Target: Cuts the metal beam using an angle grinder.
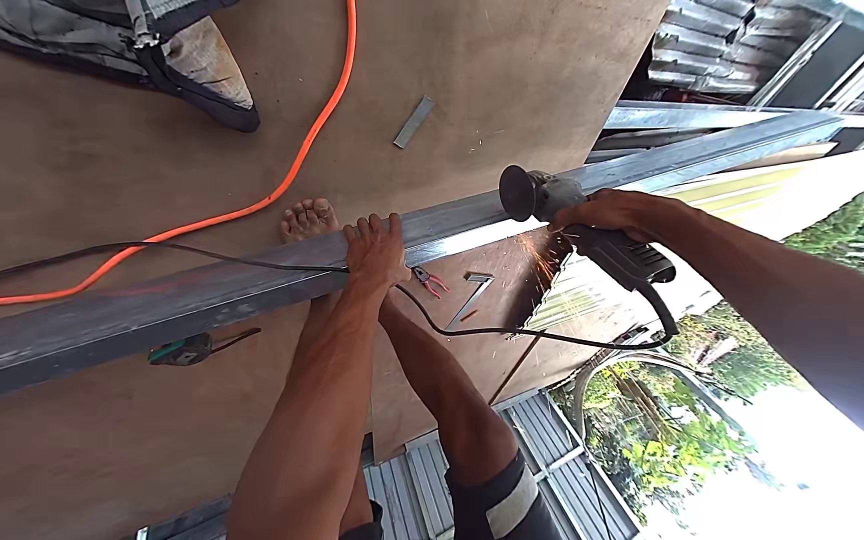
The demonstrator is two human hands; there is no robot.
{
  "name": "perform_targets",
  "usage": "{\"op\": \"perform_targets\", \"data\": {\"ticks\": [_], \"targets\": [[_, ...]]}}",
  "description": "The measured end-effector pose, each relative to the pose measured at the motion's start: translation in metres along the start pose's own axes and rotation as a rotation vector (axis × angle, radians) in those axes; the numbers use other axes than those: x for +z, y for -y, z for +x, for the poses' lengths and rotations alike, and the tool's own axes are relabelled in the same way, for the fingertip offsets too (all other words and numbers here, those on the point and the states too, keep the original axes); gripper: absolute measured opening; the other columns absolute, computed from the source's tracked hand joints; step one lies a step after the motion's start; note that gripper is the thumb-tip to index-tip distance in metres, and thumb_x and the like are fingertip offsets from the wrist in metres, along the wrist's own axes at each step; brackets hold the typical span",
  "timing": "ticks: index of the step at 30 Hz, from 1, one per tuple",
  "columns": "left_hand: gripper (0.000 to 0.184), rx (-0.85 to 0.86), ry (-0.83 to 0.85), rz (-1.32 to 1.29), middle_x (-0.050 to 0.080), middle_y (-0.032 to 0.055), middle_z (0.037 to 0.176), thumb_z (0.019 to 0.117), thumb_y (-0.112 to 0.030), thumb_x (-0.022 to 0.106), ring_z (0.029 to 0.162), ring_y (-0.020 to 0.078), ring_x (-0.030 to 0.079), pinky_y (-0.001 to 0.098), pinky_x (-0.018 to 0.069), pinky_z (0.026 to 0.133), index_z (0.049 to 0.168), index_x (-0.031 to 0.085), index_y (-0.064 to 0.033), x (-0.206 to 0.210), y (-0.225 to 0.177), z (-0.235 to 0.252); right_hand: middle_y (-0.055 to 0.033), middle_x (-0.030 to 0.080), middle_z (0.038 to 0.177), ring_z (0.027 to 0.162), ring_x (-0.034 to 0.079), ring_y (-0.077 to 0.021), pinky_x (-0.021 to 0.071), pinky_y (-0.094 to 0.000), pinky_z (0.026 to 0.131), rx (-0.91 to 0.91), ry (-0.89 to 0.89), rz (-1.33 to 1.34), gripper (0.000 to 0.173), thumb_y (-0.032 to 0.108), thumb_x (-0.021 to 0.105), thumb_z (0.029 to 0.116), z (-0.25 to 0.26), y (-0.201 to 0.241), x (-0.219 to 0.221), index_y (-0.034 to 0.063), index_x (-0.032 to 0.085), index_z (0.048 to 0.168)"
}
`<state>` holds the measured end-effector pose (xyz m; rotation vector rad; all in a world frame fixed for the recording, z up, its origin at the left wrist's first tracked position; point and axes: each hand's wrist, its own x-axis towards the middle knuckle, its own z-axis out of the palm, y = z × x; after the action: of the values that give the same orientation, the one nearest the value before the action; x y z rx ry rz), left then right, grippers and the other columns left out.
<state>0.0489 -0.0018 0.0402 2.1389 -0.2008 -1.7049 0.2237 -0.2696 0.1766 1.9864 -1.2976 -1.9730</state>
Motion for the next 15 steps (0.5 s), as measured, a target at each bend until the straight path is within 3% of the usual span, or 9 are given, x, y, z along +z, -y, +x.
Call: {"op": "perform_targets", "data": {"ticks": [15], "targets": [[0.113, -0.009, 0.012, 0.006, 0.047, 0.0248, 0.145, 0.0676, -0.052, 0.086, 0.132, 0.0447, 0.047, 0.0637, 0.0344, 0.109, 0.159, 0.032, -0.0135, -0.001, -0.001, 0.0, -0.0121, 0.069, 0.087, 0.071, 0.068, -0.0218, 0.0594, -0.0402, 0.067, 0.038, 0.013, -0.003, 0.044, 0.04, 0.076, 0.0883, 0.01, -0.002, -0.001, 0.0029, 0.065, 0.109]]}}
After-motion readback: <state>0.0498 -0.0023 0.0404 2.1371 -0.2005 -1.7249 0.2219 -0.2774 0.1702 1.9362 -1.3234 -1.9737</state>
